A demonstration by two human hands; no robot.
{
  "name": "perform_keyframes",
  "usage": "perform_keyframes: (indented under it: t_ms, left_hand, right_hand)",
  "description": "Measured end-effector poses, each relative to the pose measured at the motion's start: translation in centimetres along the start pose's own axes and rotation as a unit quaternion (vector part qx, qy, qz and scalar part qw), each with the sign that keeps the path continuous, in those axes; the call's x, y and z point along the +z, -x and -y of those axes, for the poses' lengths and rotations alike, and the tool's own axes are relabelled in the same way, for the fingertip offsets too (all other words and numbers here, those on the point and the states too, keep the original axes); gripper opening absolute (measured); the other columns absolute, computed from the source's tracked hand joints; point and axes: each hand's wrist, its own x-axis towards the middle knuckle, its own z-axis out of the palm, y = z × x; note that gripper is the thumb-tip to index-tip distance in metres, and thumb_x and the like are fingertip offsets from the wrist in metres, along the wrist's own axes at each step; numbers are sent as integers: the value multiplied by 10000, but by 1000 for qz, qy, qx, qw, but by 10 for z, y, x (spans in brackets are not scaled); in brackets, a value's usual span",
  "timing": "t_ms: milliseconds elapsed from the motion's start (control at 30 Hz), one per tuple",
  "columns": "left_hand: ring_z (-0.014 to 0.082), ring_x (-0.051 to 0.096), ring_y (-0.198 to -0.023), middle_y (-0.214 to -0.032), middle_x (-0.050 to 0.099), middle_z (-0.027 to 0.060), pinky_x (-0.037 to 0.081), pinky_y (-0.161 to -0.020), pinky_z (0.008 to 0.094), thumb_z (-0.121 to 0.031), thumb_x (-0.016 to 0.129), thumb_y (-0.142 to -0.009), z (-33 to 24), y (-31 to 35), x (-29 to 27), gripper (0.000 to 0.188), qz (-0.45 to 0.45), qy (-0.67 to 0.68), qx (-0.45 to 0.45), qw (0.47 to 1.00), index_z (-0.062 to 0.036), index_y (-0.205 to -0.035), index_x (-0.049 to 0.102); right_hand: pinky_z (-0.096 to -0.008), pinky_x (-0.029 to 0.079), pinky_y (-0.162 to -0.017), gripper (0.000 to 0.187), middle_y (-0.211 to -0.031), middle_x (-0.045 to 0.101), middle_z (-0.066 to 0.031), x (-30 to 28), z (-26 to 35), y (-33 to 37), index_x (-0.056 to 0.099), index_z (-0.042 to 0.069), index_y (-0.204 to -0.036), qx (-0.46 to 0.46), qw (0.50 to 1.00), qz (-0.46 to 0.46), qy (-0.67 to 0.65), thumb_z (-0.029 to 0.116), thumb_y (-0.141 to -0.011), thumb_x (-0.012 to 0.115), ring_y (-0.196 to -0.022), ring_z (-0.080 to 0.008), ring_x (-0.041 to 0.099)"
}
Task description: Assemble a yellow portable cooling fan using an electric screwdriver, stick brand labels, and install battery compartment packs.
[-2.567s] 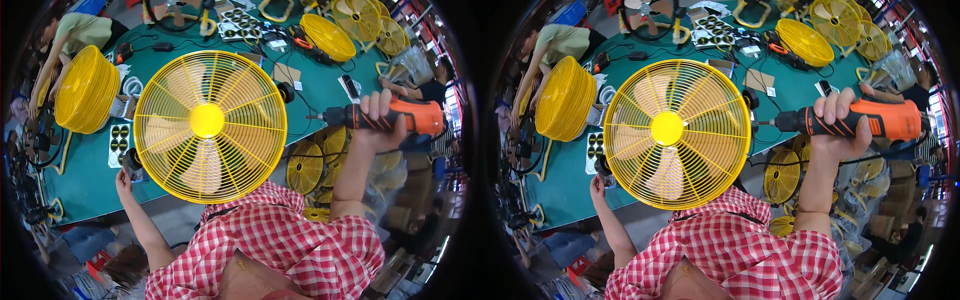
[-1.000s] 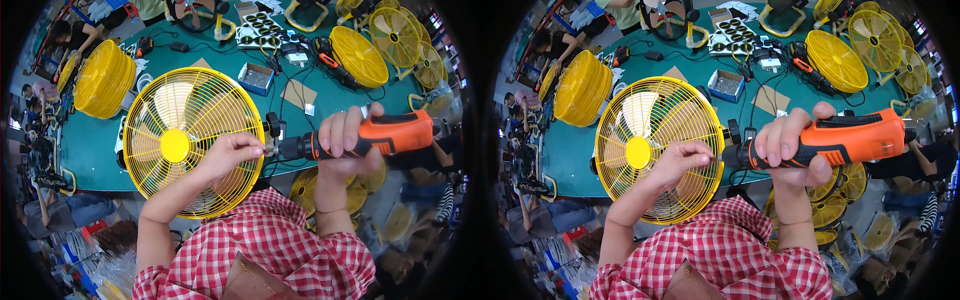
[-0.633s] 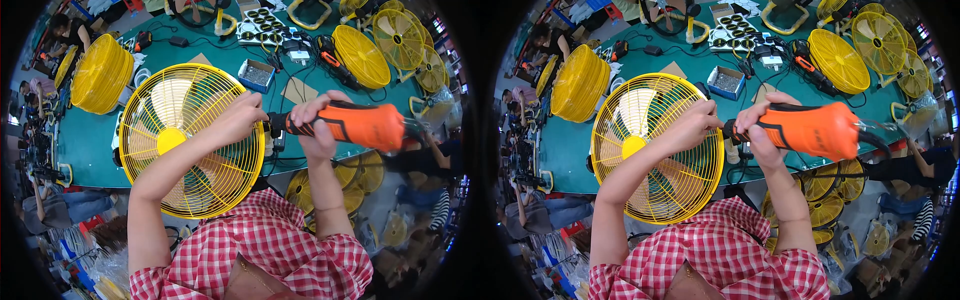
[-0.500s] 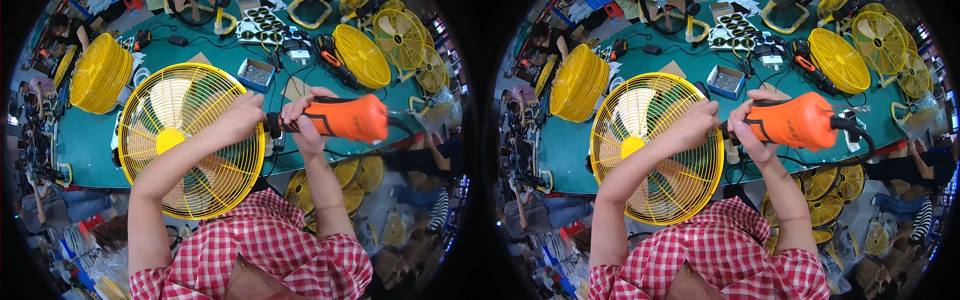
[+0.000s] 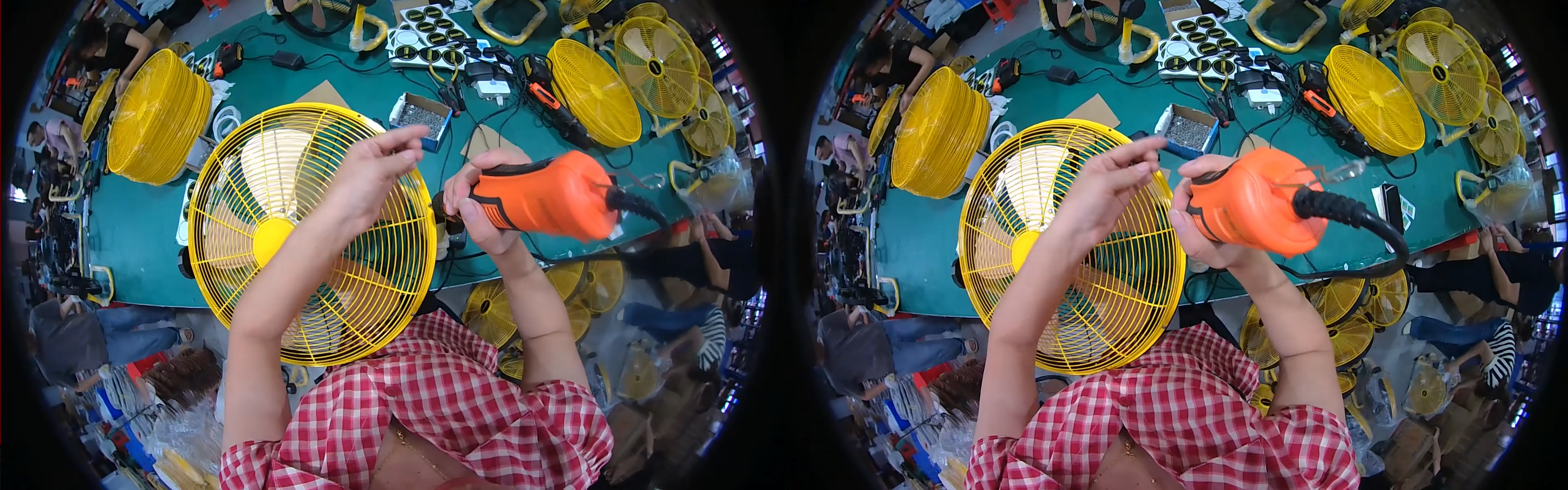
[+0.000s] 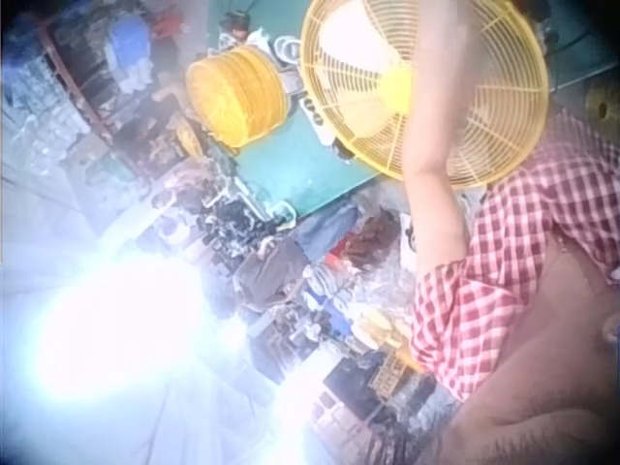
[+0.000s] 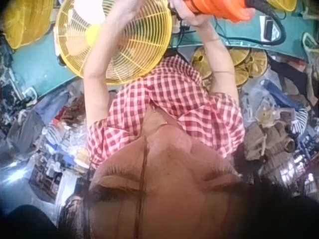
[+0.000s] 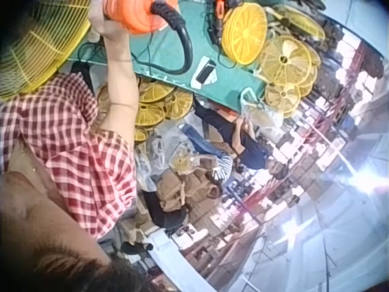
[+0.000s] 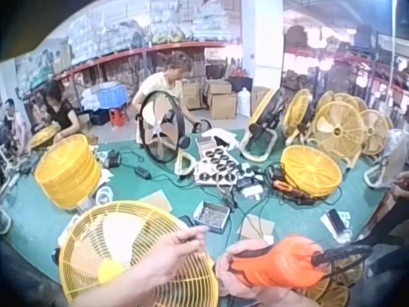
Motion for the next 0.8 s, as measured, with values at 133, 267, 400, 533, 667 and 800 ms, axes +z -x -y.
perform_keyframes:
  t_ms: [133, 267, 400, 533, 667, 800]
  left_hand:
    - [169, 557, -1031, -1097, 548, 150, 483, -876, 239, 25, 434, -875, -8, 1, -7, 366, -3, 126, -9, 992, 59, -1239, 429]
    - [173, 599, -942, -1018, 585, 137, 513, -802, 236, -92, 459, -907, -8, 4, -5, 221, -15, 111, 0, 994, 37, -1079, 512]
    - [102, 616, -730, -842, 620, 44, 507, -631, 172, -213, 510, -904, -4, 5, -22, 200, 41, 44, -32, 998, -21, -875, 555]
    - [80, 610, -756, -798, 628, 36, 514, -695, 193, -169, 522, -898, -1, 21, -22, 205, 25, 44, -86, 995, 8, -958, 606]
    - [131, 632, -816, -909, 640, 90, 529, -757, 230, -76, 547, -863, -1, 52, -13, 247, 2, 44, -79, 996, 27, -1086, 571]
    - [139, 633, -793, -871, 642, 80, 533, -688, 225, -77, 585, -838, 6, 67, -11, 178, -15, 3, -46, 999, 7, -994, 608]
  right_hand:
    - [-267, 450, -538, 404, -711, 490, -67, -1, 4, -1, 355, 49, -1123, -25, 988, 78, 131, 26, -778, 563, -570, -129, 490]
    - [-259, 460, -535, 420, -696, 518, -69, 12, 16, -2, 382, 3, -1115, 19, 985, 84, 148, 2, -749, 589, -579, -136, 524]
    - [-275, 448, -529, 468, -706, 516, -73, 3, 16, -12, 372, 1, -1138, 25, 995, 53, 84, -5, -728, 599, -570, -153, 520]
    - [-318, 474, -592, 469, -762, 534, -103, -12, 27, -20, 350, -9, -1170, 45, 976, -85, -196, 51, -754, 557, -593, -173, 540]
    - [-344, 453, -618, 467, -727, 489, -82, -12, 52, -30, 327, 46, -1220, -17, 956, -69, -284, 179, -816, 519, -611, -178, 517]
    - [-318, 437, -597, 482, -709, 455, -53, -2, 68, -39, 355, 66, -1237, -69, 948, -52, -305, 254, -826, 523, -582, -152, 481]
